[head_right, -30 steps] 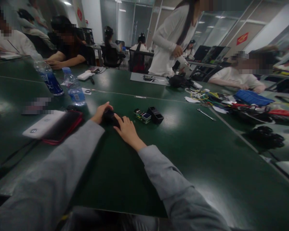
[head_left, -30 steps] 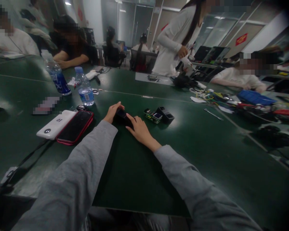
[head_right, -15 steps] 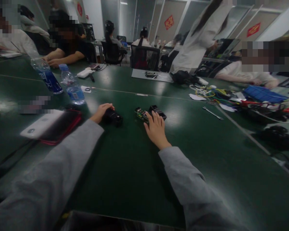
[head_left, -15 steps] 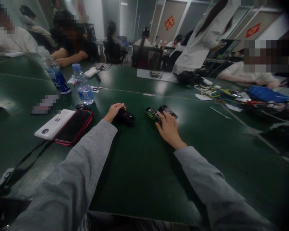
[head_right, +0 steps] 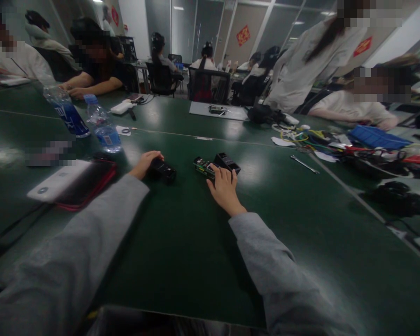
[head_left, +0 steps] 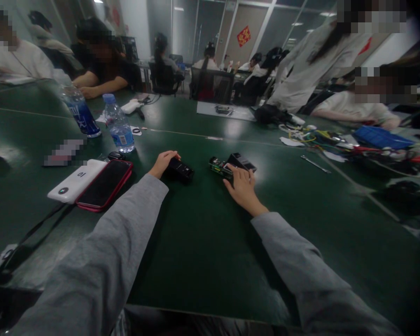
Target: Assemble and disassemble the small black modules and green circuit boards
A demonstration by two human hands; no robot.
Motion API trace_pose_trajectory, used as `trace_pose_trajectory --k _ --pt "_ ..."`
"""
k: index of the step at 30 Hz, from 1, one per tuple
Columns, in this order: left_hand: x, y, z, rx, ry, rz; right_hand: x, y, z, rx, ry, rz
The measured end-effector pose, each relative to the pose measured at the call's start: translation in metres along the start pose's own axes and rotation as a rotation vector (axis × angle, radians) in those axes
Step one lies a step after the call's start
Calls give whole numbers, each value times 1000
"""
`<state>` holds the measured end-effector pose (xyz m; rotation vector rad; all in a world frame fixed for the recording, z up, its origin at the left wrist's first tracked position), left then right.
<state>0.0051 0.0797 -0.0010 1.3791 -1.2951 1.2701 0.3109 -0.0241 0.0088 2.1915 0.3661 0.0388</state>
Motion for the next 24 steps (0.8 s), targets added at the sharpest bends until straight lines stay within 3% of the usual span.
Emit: trace_pose_trajectory --k 24 --pt "4 -1 3 11 -4 -72 -1 0 0 -16 3 -50"
Point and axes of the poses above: each hand's wrist, its own z-axis away from the middle knuckle, its own y-axis out of the back of the hand, x = y × z, the point moved 4 cm from there along -z, towards the middle knuckle, and after that the axes turned 11 degrees about x, right-handed, at the moved point
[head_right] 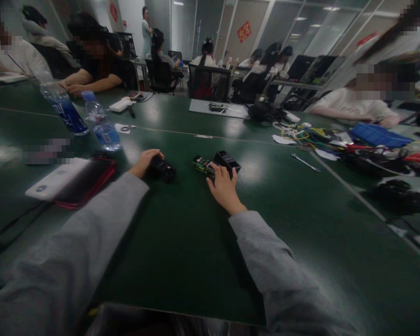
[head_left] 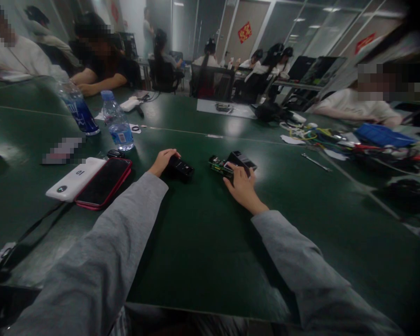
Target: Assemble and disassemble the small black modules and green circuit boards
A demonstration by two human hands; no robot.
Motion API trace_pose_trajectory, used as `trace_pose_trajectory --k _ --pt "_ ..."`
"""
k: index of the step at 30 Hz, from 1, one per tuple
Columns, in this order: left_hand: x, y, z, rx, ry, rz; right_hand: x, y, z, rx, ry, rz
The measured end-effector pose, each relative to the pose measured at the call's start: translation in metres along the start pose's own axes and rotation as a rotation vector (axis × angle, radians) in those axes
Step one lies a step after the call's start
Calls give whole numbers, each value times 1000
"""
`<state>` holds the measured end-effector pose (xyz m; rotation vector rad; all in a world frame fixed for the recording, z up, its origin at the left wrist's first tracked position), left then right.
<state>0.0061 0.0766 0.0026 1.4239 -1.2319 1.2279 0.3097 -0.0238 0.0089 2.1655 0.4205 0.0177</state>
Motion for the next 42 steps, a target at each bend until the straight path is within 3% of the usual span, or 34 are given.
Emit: trace_pose_trajectory --k 19,37,42 --pt "5 0 1 21 -66 -79 0 -2 0 4 3 21" --pt "3 0 2 26 -20 -62 1 -2 0 1 5 24" --pt "4 1 1 20 -78 -89 -1 0 0 -5 0 26"
Point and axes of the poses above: each hand's wrist, its own z-axis away from the middle knuckle, its own y-axis out of the back of the hand, x = y × z, the point moved 4 cm from there along -z, towards the middle knuckle, and after that the axes turned 11 degrees about x, right-handed, at the moved point
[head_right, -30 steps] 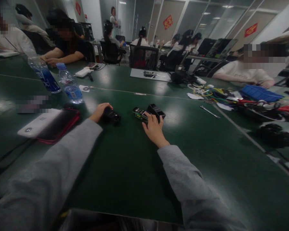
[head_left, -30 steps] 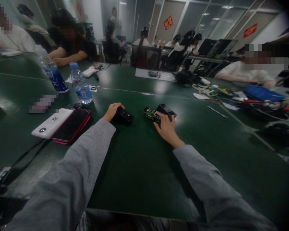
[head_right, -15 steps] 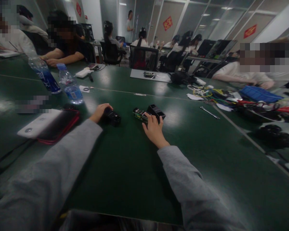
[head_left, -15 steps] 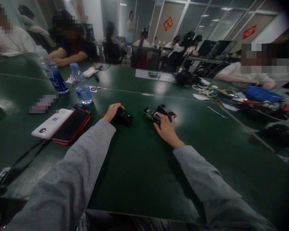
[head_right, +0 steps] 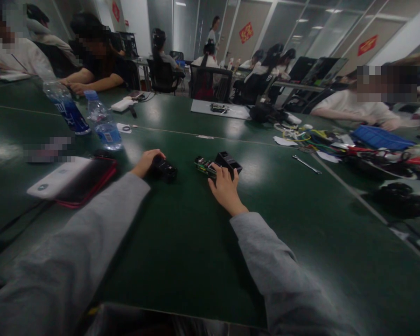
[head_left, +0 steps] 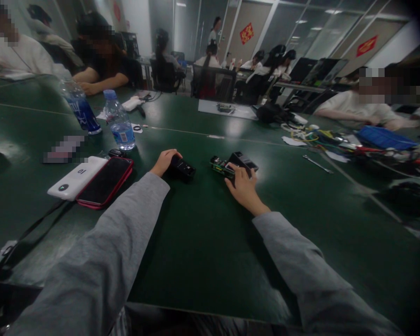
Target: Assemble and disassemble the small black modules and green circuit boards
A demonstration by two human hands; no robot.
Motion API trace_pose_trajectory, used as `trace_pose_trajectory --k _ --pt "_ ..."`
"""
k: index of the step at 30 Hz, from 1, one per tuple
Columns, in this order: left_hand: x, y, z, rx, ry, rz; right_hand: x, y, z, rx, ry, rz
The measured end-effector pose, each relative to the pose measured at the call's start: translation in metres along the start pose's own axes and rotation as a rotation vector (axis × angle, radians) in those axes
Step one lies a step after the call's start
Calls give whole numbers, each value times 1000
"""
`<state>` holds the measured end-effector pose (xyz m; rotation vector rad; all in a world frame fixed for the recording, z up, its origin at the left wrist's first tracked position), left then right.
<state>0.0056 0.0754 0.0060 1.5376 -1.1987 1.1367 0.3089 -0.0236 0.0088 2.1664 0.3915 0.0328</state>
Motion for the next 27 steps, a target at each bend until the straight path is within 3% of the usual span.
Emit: trace_pose_trajectory --k 27 --pt "0 0 -1 -3 -56 -44 -1 2 0 9 3 -5"
Point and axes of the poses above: each hand's wrist, its own z-axis away from the middle knuckle, its own y-axis out of the back of the hand, x = y × z, the point moved 4 cm from there along -z, towards the middle knuckle, and after that the axes turned 11 degrees about x, right-handed, at the moved point
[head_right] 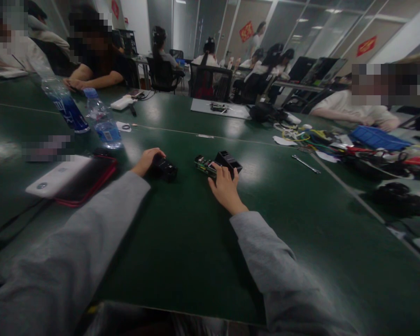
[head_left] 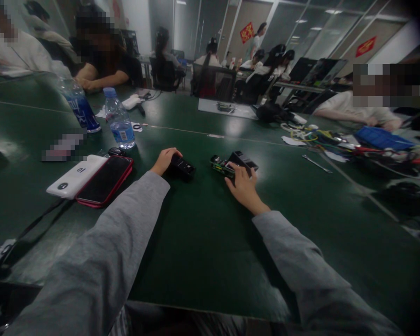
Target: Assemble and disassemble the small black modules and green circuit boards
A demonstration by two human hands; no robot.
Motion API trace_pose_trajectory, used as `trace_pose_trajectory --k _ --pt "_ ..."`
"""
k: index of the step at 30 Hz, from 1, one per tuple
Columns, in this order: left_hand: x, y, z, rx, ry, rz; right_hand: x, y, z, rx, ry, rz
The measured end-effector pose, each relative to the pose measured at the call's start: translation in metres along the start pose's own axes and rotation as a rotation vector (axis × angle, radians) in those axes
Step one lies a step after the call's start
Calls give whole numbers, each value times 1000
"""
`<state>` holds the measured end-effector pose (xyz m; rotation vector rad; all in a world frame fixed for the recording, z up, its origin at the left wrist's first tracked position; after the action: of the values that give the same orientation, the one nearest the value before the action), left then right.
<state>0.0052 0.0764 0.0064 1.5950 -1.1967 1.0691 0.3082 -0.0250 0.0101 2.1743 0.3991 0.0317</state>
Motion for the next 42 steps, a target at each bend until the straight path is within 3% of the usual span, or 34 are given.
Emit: trace_pose_trajectory --k 42 --pt "-1 -2 1 4 28 4 2 -3 1 19 12 9"
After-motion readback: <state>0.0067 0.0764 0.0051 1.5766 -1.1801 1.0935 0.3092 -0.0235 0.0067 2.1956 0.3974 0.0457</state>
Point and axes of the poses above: each hand's wrist, its own z-axis away from the middle knuckle, its own y-axis out of the back of the hand, x = y × z, the point moved 4 cm from there along -z, towards the middle knuckle, and after that the axes turned 11 degrees about x, right-handed, at the moved point
